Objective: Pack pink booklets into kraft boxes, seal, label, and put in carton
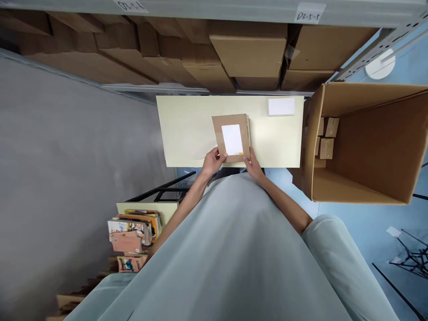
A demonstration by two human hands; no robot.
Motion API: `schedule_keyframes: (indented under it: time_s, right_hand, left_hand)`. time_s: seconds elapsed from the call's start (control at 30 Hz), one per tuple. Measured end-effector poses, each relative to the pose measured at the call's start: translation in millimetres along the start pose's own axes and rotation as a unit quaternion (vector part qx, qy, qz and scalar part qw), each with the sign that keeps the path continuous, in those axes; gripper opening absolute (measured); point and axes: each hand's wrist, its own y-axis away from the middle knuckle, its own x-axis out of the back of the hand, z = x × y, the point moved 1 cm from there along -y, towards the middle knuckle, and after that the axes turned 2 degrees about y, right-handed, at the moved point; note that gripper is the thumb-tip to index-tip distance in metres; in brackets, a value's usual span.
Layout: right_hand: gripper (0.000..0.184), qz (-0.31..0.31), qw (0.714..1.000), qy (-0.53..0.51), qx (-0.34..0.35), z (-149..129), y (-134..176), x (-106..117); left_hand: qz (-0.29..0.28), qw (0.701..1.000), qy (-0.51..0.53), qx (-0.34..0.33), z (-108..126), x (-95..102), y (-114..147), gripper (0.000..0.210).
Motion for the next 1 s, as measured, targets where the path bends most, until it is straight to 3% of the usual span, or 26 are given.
schedule_keyframes:
  time_s: [0.13,0.27,0.33,0.43,0.53,0.63,0.7,0.8,0.9,1.0]
  right_hand:
    - [0.079,0.107,0.981,0.142,0.081,-25.8,6.2,26.1]
    - [0.07,0.086,0.953,0.265,0.119,-52.7,-7.1,34.9]
    - [0.068,0.054,0.944,0.302,0.125,-61.0,-13.8,27.4]
    - [0.066,0.039,0.933,0.334,0.13,-63.7,-13.3,6.6]
    - [0.072,0.029,0.925,0.358,0.128,-58.6,0.4,-13.8]
    - [0.073,0.012,0.917,0.38,0.124,-56.7,16.5,-24.7]
    - [0.067,0.025,0.914,0.387,0.124,-60.5,22.7,-26.4]
    - [0.069,0.06,0.911,0.391,0.116,-68.0,23.9,-27.4]
    - [0.072,0.06,0.909,0.401,0.093,-69.6,21.9,-32.9]
    - [0.073,0.062,0.906,0.411,0.082,-67.4,23.2,-41.4]
  left_hand:
    - [-0.063,0.996,0.061,-0.016,14.0,-11.9,-9.2,0.037]
    - [-0.134,0.991,-0.016,0.016,23.1,-18.2,-20.4,0.035]
    - [-0.167,0.984,-0.065,0.002,24.6,-9.3,-21.3,0.038]
    - [-0.203,0.974,-0.095,-0.027,24.6,25.5,-14.9,0.032]
    - [-0.161,0.977,-0.112,-0.082,27.8,76.6,-7.2,0.026]
    - [-0.014,0.986,-0.117,-0.122,34.3,119.6,-11.1,0.039]
    - [0.034,0.981,-0.12,-0.147,37.1,132.6,-21.2,0.058]
    - [-0.013,0.979,-0.122,-0.163,34.8,129.1,-38.5,0.084]
    - [-0.084,0.975,-0.105,-0.175,28.7,114.3,-44.1,0.088]
    - [-0.111,0.973,-0.089,-0.183,23.7,104.4,-37.9,0.092]
